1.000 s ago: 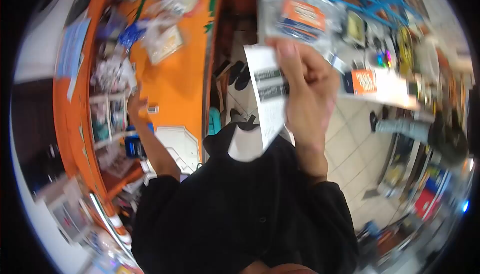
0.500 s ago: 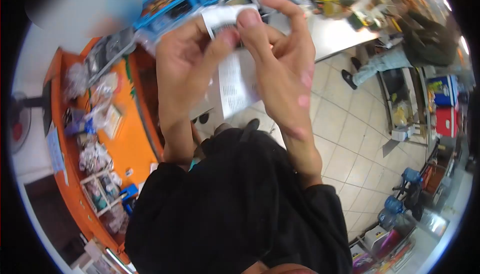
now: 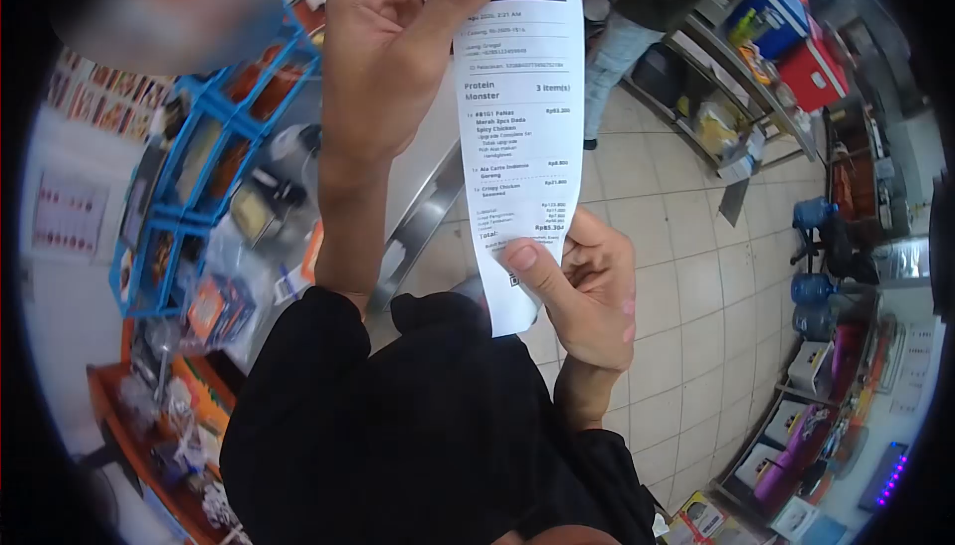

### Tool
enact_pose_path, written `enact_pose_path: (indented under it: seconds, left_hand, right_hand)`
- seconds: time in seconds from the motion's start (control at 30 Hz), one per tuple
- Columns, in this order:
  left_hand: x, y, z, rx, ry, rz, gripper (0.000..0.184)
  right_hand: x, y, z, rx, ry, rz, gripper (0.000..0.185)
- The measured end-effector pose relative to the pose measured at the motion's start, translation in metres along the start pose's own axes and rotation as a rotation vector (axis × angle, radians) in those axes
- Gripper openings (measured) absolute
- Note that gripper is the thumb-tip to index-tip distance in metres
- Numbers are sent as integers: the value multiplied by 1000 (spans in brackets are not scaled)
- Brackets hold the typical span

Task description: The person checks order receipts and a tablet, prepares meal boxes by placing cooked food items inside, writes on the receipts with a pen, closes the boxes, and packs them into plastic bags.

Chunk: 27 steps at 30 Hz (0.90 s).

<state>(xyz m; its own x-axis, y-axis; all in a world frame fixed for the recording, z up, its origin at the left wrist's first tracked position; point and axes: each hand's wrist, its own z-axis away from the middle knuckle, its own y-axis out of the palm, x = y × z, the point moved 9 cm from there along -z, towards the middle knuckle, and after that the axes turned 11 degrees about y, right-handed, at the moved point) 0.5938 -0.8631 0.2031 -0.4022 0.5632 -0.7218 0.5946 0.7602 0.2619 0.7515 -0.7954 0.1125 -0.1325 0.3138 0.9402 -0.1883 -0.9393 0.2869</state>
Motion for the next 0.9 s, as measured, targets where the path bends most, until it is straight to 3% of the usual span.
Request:
enact_pose_path:
  seconds: [0.07, 0.13, 0.23, 0.47, 0.6, 0.67, 0.77, 0.9]
  left_hand:
    - [34, 47, -33, -8, 26, 34, 40]
    - [58, 95, -66, -38, 145, 62, 32]
    - [111, 164, -112, 101, 130, 228, 33]
    - [212, 339, -184, 207, 141, 286, 24]
    - [279, 431, -211, 225, 135, 294, 24]
    - [313, 467, -227, 210, 260, 259, 19]
    - [350, 526, -248, 190, 179, 334, 19]
    - [374, 585, -284, 146, 235, 280, 17]
  right_hand:
    - [24, -48, -19, -44, -8, -36, 28]
    - [52, -98, -36, -99, -35, -57, 27]
    - [86, -172, -47, -209, -54, -93, 26]
    - [160, -353, -51, -395, -170, -164, 25]
    - [188, -465, -55, -358, -283, -186, 26]
    - [203, -514, -59, -305, -252, -199, 28]
    - [230, -581, -69, -245, -215, -143, 30]
    - [266, -649, -92, -249, -196, -166, 31]
